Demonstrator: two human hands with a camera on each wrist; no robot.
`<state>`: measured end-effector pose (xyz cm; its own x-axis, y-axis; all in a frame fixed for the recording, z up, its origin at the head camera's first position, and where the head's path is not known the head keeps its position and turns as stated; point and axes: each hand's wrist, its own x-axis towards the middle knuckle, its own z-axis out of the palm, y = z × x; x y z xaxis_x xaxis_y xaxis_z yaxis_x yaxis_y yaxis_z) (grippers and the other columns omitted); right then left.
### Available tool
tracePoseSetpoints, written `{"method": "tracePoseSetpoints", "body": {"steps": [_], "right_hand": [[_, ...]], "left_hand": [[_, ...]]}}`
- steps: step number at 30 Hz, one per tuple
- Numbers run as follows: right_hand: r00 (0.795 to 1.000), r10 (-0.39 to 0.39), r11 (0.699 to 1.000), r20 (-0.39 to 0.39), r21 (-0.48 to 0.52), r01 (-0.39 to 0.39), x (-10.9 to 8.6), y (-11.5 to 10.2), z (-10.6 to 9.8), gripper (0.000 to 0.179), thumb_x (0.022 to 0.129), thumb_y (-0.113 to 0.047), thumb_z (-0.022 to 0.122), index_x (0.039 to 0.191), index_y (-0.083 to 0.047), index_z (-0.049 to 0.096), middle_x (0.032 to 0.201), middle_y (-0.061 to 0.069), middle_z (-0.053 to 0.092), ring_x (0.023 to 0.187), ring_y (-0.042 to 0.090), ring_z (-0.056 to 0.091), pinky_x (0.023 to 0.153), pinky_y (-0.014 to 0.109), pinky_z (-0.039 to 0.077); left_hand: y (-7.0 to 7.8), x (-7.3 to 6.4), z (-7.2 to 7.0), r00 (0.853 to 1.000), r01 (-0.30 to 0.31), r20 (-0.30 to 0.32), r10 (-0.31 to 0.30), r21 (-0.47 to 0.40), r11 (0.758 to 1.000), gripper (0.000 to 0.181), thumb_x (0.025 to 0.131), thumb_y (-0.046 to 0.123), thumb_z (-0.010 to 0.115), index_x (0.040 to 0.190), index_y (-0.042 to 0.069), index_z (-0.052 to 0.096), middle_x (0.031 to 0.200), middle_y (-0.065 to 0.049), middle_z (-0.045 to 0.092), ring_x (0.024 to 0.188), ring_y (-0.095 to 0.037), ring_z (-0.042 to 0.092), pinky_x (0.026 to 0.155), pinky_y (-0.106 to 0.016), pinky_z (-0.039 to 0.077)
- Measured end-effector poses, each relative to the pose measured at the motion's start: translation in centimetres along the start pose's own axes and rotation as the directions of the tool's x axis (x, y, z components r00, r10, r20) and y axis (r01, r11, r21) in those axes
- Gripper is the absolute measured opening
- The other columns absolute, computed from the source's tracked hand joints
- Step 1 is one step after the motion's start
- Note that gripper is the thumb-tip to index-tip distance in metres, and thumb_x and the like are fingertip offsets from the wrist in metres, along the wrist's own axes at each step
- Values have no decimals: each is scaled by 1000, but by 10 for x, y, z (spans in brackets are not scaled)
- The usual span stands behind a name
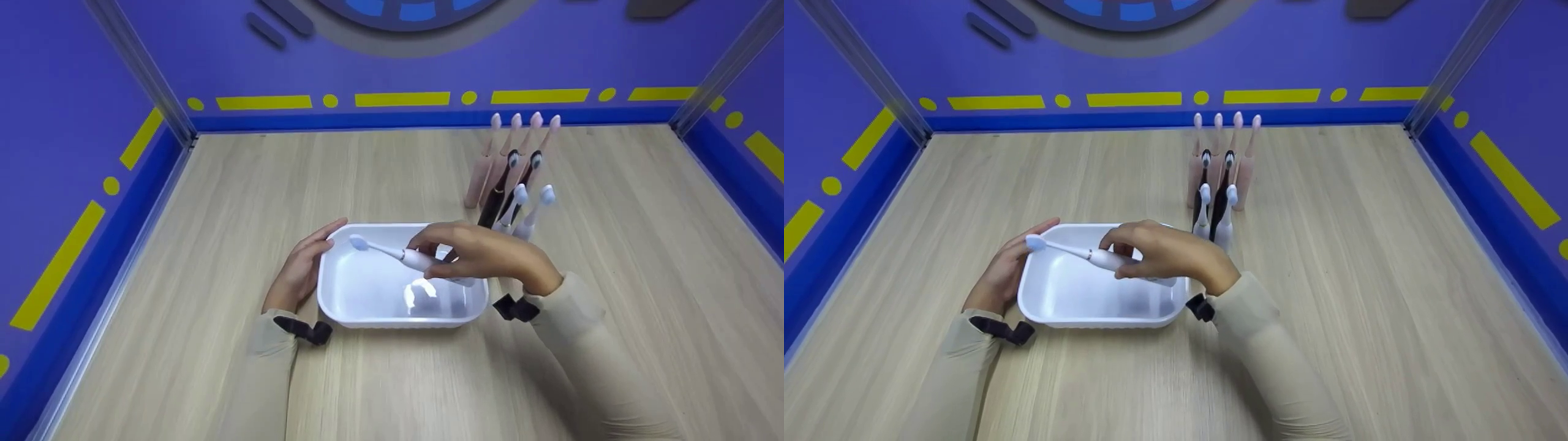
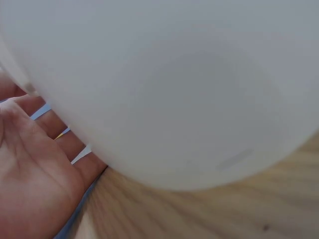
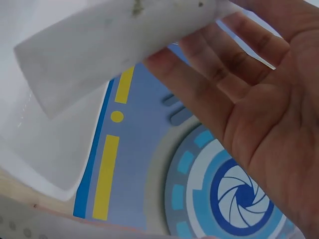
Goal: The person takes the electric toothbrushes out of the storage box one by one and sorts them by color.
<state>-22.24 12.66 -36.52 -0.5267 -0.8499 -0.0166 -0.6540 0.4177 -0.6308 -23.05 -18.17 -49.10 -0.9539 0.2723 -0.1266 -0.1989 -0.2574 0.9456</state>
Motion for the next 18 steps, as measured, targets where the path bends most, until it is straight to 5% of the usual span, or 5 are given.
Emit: {"method": "tracePoseSetpoints", "body": {"steps": [18], "right_hand": [[988, -70, 994, -140, 74, 81, -31, 4, -5, 35, 88, -19, 69, 119, -6, 59, 109, 7, 66, 97, 18, 64, 81, 30, 57]], "left_hand": [[1, -1, 0, 1000, 20, -19, -20, -28, 999, 48, 98, 8, 36, 146, 9, 41, 151, -8, 41, 124, -17, 53, 100, -29, 47]]}}
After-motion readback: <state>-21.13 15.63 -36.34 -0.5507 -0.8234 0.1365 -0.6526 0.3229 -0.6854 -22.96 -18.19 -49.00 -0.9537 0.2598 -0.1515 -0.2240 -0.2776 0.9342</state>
